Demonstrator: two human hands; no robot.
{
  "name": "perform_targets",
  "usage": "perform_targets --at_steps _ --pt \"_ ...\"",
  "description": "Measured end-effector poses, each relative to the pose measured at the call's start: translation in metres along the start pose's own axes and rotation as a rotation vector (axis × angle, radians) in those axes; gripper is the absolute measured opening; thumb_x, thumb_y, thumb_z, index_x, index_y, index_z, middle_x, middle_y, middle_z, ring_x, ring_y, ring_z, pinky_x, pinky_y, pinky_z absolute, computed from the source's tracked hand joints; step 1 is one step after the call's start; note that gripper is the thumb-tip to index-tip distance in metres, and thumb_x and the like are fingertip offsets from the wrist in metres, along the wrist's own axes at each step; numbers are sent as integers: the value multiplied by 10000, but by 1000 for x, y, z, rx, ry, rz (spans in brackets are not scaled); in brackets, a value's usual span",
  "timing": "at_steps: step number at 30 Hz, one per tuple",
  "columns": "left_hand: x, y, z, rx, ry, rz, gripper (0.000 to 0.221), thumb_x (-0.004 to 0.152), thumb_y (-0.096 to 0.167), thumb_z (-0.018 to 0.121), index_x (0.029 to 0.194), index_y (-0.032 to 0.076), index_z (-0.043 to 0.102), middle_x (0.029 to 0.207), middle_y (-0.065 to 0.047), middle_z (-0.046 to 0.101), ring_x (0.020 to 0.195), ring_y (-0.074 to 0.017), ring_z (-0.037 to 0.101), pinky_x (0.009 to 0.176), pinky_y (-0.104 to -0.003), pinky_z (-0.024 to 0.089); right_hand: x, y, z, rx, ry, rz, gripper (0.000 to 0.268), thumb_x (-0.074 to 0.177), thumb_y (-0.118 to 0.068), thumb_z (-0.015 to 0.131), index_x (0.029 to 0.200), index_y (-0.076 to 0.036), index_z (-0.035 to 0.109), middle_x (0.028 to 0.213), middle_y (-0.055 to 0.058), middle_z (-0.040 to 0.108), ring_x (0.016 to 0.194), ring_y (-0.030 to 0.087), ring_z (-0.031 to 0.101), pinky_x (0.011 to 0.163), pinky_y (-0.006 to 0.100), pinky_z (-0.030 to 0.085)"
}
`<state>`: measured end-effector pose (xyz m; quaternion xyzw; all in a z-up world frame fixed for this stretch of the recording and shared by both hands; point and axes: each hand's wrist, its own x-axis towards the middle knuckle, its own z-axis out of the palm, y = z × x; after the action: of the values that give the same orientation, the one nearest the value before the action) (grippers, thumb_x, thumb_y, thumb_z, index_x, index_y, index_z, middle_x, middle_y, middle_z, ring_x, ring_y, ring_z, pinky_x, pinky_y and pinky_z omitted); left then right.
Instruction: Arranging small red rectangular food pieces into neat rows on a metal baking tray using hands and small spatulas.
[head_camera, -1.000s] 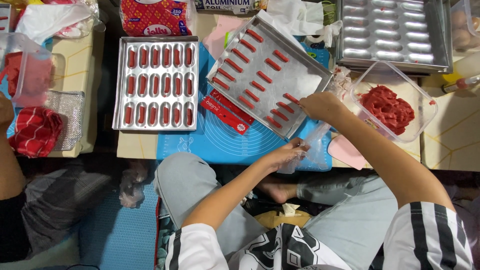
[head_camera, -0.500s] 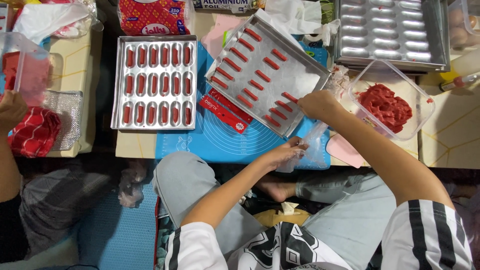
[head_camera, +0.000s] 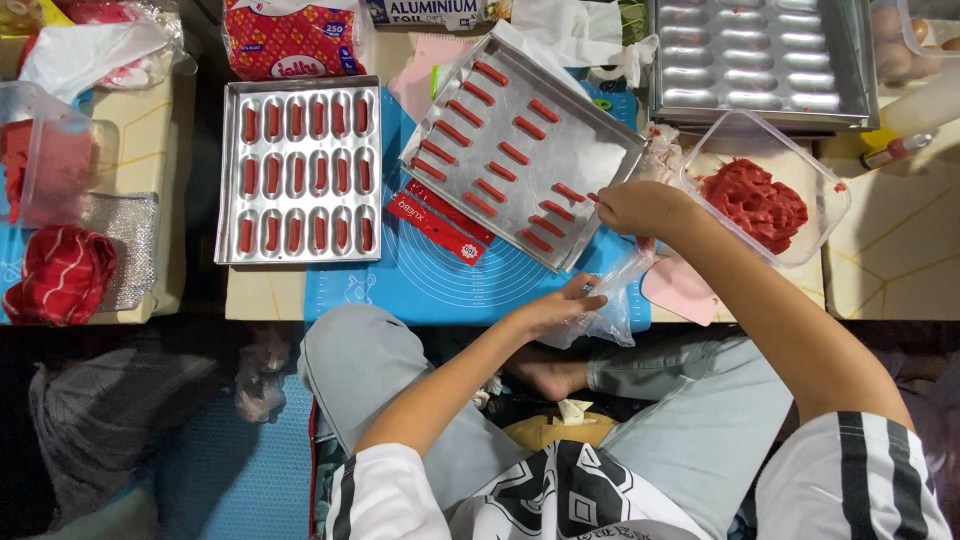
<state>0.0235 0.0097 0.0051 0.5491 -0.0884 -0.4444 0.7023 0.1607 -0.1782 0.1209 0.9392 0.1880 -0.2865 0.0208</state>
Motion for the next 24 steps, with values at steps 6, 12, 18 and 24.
perform_targets --at_steps 6,12,18,24 --pt "5 -13 -5 13 -43 -17 717 947 445 698 1450 61 362 1222 -228 464 1174 -299 489 983 -449 455 -41 -2 12 -34 174 -133 419 1053 -295 348 1053 40 599 850 278 698 802 411 745 789 472 595" --pt "6 -14 -4 -46 -27 -41 830 945 390 674 1554 15 253 1496 -397 303 1416 -478 351 1135 -558 352 -39 11 25 -811 526 -428 219 1024 -96 444 1009 -37 655 927 53 569 741 194 656 657 231 542" --pt "27 -56 -24 -288 6 -70 949 944 394 730 1615 49 156 1508 -357 322 1372 -403 423 1055 -500 459 -15 -2 26 -96 305 -239 306 1111 -241 356 1302 -75 528 1022 139 623 791 389 729 757 440 611" --pt "-2 -16 -17 -350 21 -21 627 956 302 719 1484 134 426 1388 -260 495 1212 -318 590 907 -433 589 -37 8 33 12 642 -281 424 1064 -286 499 1387 -13 506 1039 180 606 906 394 722 840 399 586"
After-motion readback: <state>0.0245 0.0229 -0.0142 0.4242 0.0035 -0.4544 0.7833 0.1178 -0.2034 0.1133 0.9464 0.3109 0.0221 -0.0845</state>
